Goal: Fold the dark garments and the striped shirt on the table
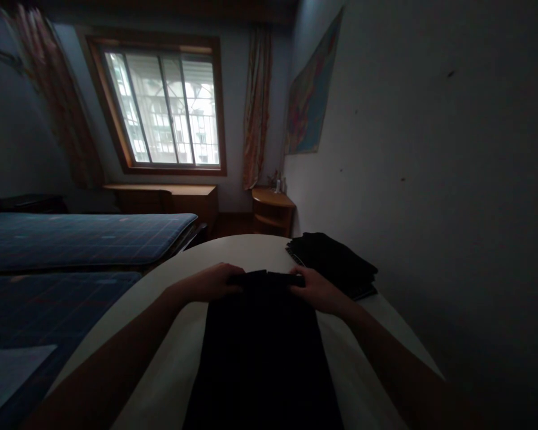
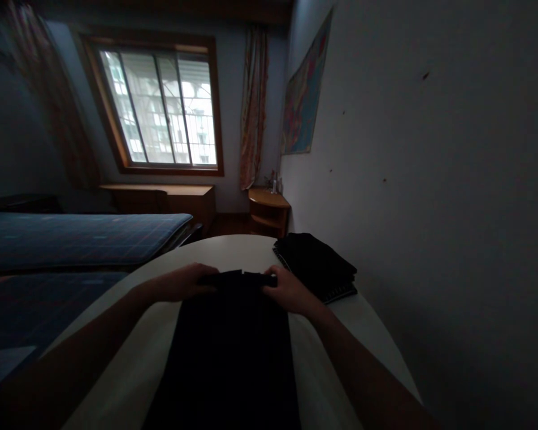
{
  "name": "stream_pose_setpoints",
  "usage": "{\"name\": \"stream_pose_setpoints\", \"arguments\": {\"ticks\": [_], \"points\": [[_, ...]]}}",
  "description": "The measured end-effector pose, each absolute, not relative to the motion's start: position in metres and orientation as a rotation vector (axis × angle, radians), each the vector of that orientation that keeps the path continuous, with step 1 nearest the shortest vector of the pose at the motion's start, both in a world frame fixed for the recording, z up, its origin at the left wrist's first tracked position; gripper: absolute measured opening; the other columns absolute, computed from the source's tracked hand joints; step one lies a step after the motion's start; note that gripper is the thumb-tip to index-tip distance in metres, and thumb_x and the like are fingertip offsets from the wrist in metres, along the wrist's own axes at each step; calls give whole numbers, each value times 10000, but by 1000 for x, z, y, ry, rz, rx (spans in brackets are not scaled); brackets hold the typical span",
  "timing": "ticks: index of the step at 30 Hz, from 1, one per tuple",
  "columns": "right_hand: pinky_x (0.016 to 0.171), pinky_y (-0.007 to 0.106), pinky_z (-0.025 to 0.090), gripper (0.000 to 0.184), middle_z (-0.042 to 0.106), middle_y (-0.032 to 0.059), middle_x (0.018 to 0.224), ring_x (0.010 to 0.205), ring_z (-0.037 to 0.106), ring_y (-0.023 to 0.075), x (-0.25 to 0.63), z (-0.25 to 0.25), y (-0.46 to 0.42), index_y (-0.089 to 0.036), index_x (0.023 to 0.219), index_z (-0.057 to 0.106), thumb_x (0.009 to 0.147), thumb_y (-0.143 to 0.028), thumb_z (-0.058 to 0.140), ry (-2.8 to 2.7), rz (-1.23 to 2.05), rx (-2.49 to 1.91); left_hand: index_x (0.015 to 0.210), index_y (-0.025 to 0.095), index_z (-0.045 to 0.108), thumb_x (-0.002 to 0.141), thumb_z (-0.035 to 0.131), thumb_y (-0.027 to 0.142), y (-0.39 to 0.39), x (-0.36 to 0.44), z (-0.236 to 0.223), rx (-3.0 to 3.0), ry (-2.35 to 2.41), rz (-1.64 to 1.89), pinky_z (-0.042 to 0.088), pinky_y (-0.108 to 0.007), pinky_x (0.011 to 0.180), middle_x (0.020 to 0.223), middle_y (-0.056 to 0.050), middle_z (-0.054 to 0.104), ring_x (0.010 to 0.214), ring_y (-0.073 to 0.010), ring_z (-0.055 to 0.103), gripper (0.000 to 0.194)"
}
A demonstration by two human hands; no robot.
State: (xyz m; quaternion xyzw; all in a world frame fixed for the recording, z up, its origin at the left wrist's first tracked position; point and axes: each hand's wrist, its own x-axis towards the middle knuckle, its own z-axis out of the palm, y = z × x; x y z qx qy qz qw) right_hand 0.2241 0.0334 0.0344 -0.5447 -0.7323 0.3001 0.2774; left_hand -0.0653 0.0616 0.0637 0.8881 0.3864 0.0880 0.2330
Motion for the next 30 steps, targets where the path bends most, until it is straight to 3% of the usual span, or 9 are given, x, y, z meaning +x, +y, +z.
{"name": "stream_pose_setpoints", "arguments": {"ticks": [5,9,16,20,23,26,30], "points": [[685,273,489,267,702,62,900,802,650,183,222,18,75,-137,1011,647,755,-207,676,-1916,692,-1576,1090,192,658,811,594,328,104,-60,42,2470,1233,278,455,-356,858,1048,-86,712,967,-260,647,318],[838,349,489,252,703,112,1004,938,644,231,220,-7,90,-117,966,683,722,-179,696,-1948,666,-1614,1135,158,630,772,621,316,116,-65,10,2366,1293,209,491,-348,793,1004,-114,723,896,-261,674,396],[821,328,505,270,714,73,966,906,663,204,225,-5,103,-139,1044,669,798,-249,667,-1941,723,-1496,1232,166,538,812,583,432,118,-82,2,2215,1326,467,508,-329,758,999,-87,705,874,-240,668,499],[895,352,484,284,702,91,1044,980,644,211,225,-12,111,-138,1041,659,765,-197,693,-1889,717,-1490,1304,163,477,767,634,437,118,-87,-13,2083,1477,511,503,-361,870,1144,-125,670,1007,-266,648,623],[868,339,505,376,683,108,1120,968,648,193,232,-21,109,-136,1128,614,757,-140,675,-1835,762,-1501,1385,133,390,767,646,465,113,-94,-33,1991,1545,542,503,-368,895,1231,-175,626,1059,-277,638,747],[801,310,537,446,664,127,1169,914,669,170,242,-29,104,-132,1214,553,775,-98,623,-1768,819,-1501,1390,104,368,783,631,465,105,-100,-47,1834,1564,625,531,-348,815,1149,-169,653,963,-254,671,753],[762,300,556,438,675,132,1136,869,687,167,247,-32,101,-116,1219,544,786,-92,602,-1708,851,-1476,1271,134,490,783,602,364,97,-102,-45,1848,1489,804,530,-311,726,907,-69,684,824,-211,678,551]]}}
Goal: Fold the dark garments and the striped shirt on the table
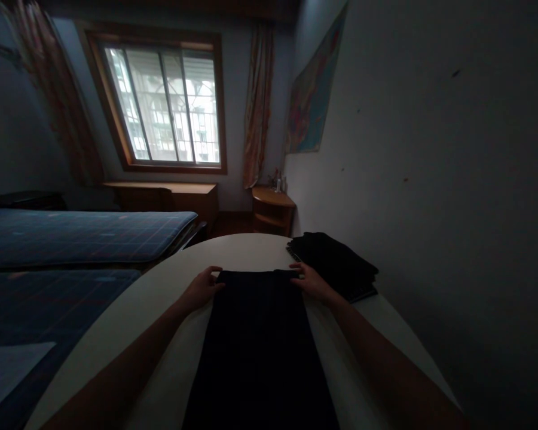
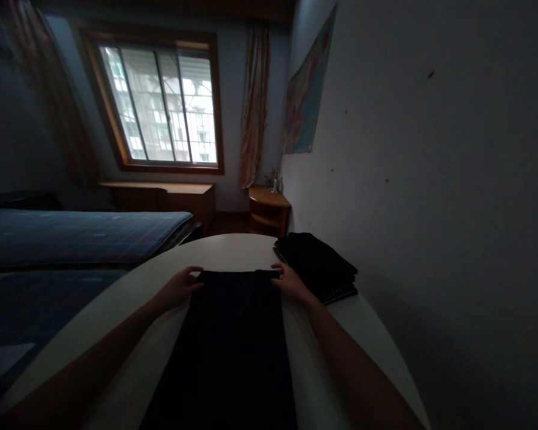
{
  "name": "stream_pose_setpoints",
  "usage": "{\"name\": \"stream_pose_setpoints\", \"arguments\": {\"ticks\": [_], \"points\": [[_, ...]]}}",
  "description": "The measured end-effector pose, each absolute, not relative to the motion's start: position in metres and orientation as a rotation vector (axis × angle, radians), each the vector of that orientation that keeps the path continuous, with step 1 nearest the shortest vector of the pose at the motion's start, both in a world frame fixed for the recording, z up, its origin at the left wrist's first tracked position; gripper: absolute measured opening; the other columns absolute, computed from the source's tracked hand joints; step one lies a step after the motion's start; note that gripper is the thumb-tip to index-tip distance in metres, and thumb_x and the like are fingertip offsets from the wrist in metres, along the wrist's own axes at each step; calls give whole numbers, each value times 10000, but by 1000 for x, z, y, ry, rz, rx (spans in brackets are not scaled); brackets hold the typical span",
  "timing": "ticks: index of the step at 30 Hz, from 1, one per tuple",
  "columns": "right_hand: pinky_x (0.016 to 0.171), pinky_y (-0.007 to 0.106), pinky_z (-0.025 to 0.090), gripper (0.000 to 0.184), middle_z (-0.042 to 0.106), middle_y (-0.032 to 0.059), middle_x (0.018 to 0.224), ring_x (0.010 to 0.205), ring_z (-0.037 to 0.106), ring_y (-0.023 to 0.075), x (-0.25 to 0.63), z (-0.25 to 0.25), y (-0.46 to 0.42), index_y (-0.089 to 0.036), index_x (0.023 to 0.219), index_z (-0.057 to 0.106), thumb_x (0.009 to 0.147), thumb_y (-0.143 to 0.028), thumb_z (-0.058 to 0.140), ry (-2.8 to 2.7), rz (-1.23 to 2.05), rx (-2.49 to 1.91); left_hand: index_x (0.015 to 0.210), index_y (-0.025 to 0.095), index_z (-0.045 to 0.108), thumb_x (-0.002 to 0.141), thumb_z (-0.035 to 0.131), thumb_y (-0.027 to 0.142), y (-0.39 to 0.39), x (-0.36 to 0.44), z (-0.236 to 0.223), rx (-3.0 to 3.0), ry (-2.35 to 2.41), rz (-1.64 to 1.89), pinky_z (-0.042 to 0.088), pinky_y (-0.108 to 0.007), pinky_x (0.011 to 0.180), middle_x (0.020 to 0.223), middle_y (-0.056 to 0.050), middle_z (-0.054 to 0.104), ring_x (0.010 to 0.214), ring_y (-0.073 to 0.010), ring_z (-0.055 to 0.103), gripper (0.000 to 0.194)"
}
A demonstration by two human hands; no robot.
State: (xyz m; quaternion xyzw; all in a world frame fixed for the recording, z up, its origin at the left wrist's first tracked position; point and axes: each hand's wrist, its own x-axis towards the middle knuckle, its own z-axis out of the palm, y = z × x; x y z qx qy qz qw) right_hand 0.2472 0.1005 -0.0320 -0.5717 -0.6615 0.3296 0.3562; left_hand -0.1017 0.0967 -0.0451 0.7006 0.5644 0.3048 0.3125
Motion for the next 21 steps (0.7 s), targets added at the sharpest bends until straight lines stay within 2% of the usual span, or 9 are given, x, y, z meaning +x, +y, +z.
{"name": "stream_pose_setpoints", "arguments": {"ticks": [2,5,8,12,14,18,21], "points": [[802,311,551,402,669,124,1146,905,682,169,245,-32,103,-127,1218,546,818,-121,579,-1675,807,-1464,1257,155,513,786,586,351,95,-99,-40,1838,1432,894,526,-295,695,873,-45,677,789,-196,678,515],[886,333,525,406,638,121,1210,1021,653,182,240,-33,108,-145,1255,520,850,-164,550,-1619,707,-1480,1330,185,472,811,564,351,94,-92,-39,1759,1475,1010,516,-275,645,951,-53,682,734,-173,679,553],[906,341,513,474,598,149,1266,1072,637,202,236,-38,109,-137,1296,487,832,-186,573,-1580,647,-1545,1411,166,394,824,566,336,89,-87,-43,1747,1604,946,505,-281,628,991,-82,698,686,-174,673,635],[930,339,492,585,497,208,1378,1114,616,229,239,-42,90,-94,1353,437,803,-198,607,-1586,574,-1599,1437,127,337,826,575,421,68,-90,-42,1829,1652,867,507,-309,671,1055,-114,698,709,-199,680,719],[935,351,483,631,542,211,1314,1095,623,243,242,-40,72,-73,1377,410,810,-248,627,-1657,539,-1659,1454,134,299,816,571,465,52,-94,-38,1849,1630,828,507,-317,666,1127,-131,675,698,-201,682,768],[893,376,493,612,675,126,1085,986,664,249,244,-35,28,-130,1384,414,855,-375,601,-1916,603,-1724,1482,134,249,809,550,509,24,-100,-36,1909,1614,646,504,-341,698,1190,-150,651,770,-232,692,827],[959,380,465,558,656,120,1189,1094,630,247,239,-36,4,-172,1369,447,852,-323,593,-1975,577,-1681,1467,110,267,815,536,439,13,-99,-36,1952,1637,551,494,-350,753,1138,-138,673,864,-257,686,778]]}}
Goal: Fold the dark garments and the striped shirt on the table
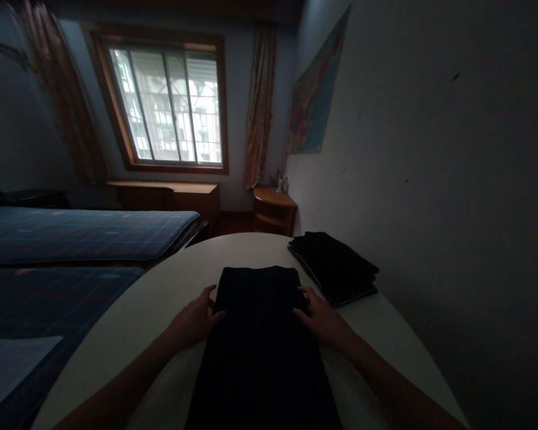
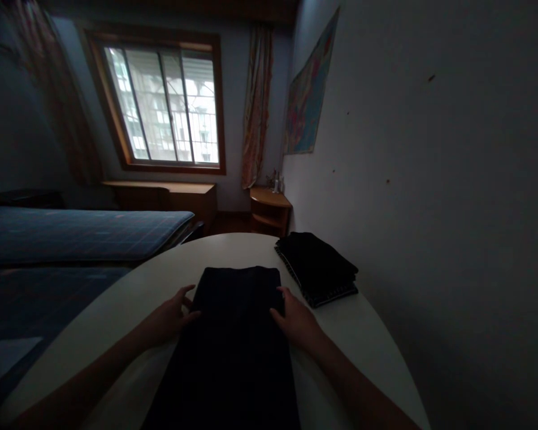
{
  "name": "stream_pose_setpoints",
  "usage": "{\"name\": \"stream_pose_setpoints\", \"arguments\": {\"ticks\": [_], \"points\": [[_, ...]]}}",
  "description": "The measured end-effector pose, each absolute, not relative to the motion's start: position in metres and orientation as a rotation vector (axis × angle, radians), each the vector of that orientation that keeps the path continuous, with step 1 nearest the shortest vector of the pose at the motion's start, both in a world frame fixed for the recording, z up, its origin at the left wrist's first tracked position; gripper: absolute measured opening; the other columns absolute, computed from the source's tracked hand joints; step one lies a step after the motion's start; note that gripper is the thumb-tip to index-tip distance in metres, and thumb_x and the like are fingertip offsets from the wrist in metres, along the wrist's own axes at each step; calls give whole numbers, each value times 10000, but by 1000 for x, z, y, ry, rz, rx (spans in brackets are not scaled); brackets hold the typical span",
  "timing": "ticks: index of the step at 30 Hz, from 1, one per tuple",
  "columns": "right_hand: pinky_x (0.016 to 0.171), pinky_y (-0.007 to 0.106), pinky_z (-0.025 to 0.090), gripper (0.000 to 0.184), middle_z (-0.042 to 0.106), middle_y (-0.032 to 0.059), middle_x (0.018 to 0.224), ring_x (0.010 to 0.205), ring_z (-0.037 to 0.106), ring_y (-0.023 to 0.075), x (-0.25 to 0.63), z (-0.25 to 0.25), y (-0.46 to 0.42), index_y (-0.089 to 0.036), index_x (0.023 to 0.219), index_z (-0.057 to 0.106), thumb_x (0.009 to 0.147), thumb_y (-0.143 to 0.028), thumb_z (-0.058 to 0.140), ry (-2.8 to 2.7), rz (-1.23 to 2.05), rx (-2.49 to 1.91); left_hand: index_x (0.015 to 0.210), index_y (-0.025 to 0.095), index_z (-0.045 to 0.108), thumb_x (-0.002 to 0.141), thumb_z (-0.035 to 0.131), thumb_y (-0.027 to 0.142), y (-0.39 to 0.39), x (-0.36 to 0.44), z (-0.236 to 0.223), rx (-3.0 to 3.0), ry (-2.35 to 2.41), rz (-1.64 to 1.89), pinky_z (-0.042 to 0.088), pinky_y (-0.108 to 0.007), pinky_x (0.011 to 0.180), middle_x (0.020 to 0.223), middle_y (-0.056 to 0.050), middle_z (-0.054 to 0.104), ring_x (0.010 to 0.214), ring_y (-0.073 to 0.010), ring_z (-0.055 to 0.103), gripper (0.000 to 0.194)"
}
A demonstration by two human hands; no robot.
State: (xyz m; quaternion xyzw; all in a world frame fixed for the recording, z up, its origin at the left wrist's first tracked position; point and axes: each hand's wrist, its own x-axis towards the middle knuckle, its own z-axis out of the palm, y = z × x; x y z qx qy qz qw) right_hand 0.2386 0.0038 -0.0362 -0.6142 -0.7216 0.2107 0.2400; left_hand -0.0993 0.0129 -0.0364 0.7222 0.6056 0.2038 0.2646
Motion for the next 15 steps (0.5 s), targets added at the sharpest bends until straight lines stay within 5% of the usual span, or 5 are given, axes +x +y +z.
{"name": "stream_pose_setpoints", "arguments": {"ticks": [7,15], "points": [[1044,364,412,332,650,110,1194,1157,587,223,231,-51,9,-163,1149,639,834,-159,536,-2025,473,-1580,1411,179,360,801,512,168,17,-88,-38,1953,1630,621,483,-296,762,1111,-81,683,868,-202,690,629],[1066,361,401,347,639,119,1233,1177,580,208,223,-49,81,-146,1188,636,853,-117,547,-1949,368,-1535,1366,225,405,825,532,134,76,-90,-48,2119,1648,810,480,-286,772,1100,-50,687,861,-186,680,564]]}}
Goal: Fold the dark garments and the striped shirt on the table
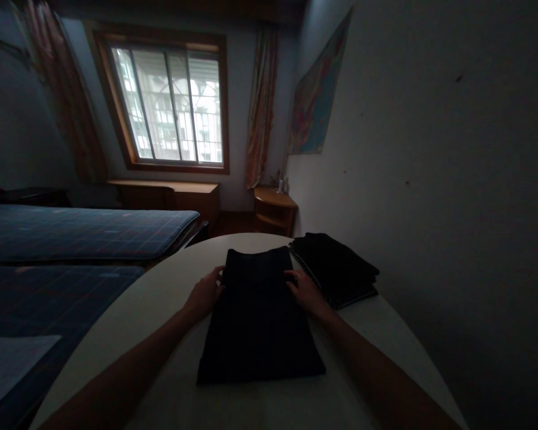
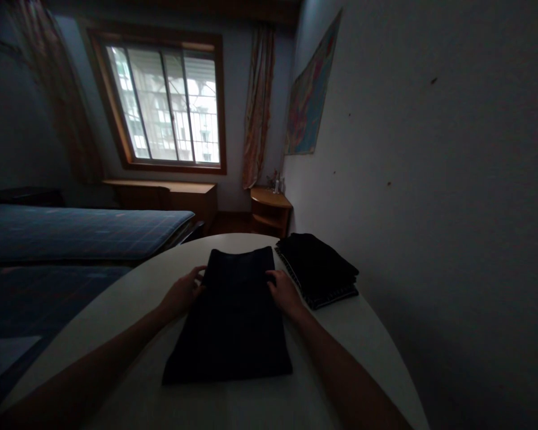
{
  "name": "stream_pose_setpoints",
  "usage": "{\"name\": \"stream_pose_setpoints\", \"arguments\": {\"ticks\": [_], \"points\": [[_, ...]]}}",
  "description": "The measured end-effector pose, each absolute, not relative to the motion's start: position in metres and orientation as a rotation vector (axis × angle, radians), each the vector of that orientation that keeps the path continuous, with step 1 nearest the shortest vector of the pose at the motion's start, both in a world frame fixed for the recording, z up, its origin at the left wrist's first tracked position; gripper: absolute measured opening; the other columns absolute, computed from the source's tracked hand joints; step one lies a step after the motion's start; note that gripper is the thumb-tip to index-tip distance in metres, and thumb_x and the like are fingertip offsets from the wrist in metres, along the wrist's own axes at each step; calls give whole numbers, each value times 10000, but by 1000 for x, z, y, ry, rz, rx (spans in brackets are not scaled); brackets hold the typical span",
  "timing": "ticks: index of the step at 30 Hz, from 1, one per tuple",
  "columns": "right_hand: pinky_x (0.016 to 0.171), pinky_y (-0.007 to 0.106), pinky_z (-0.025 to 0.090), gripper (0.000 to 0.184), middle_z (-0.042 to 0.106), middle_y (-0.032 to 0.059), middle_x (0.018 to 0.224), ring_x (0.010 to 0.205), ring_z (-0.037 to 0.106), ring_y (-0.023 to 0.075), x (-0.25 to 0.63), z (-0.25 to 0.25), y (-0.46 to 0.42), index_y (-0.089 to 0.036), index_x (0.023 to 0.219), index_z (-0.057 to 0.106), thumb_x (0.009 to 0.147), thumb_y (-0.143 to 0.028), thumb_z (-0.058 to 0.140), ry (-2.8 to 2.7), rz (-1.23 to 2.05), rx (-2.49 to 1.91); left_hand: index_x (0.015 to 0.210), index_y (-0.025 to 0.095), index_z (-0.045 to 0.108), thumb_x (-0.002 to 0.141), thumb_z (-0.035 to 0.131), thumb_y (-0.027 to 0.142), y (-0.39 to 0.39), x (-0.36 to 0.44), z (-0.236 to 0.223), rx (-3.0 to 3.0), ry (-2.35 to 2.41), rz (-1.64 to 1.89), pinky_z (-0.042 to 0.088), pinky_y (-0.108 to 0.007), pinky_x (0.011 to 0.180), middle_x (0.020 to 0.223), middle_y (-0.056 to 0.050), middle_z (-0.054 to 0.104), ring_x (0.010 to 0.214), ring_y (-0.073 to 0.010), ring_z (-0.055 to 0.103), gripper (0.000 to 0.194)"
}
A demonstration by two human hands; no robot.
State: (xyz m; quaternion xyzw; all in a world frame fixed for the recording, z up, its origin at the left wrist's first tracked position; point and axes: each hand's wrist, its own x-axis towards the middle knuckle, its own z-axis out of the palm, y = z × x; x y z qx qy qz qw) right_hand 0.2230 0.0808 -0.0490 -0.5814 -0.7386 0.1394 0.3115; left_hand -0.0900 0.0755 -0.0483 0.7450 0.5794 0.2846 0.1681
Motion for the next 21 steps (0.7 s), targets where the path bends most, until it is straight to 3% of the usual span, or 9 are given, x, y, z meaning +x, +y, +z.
{"name": "stream_pose_setpoints", "arguments": {"ticks": [5,8,13,17,21], "points": [[1049,360,404,393,608,153,1282,1210,560,234,224,-46,92,-121,1254,595,867,-192,587,-1934,382,-1579,1366,201,409,853,538,261,72,-96,-48,2081,1630,875,486,-305,745,1129,-74,678,768,-177,675,532],[930,352,459,442,657,153,1151,1062,627,242,231,-41,71,-103,1286,560,873,-253,601,-1939,428,-1651,1370,184,403,882,502,388,49,-100,-47,2007,1628,814,486,-322,728,1037,-77,696,753,-198,675,538],[653,286,431,465,656,38,807,739,629,190,241,-26,10,-150,1323,496,922,-383,539,-1965,699,-1745,1381,159,380,861,493,502,1,-104,-33,1857,1458,632,454,-296,605,878,-53,688,669,-186,630,633],[583,260,371,513,587,-25,704,650,567,156,242,-16,-34,-193,1370,440,914,-404,542,-1981,902,-1656,1409,166,331,816,552,547,-33,-106,-27,1665,1360,511,383,-253,507,693,34,611,525,-131,530,739],[567,240,342,655,542,-46,699,624,490,126,248,-6,-53,-199,1464,318,891,-374,582,-1999,1168,-1512,1444,205,270,745,646,491,-49,-110,-28,1524,1273,485,370,-227,477,698,64,571,518,-116,537,843]]}}
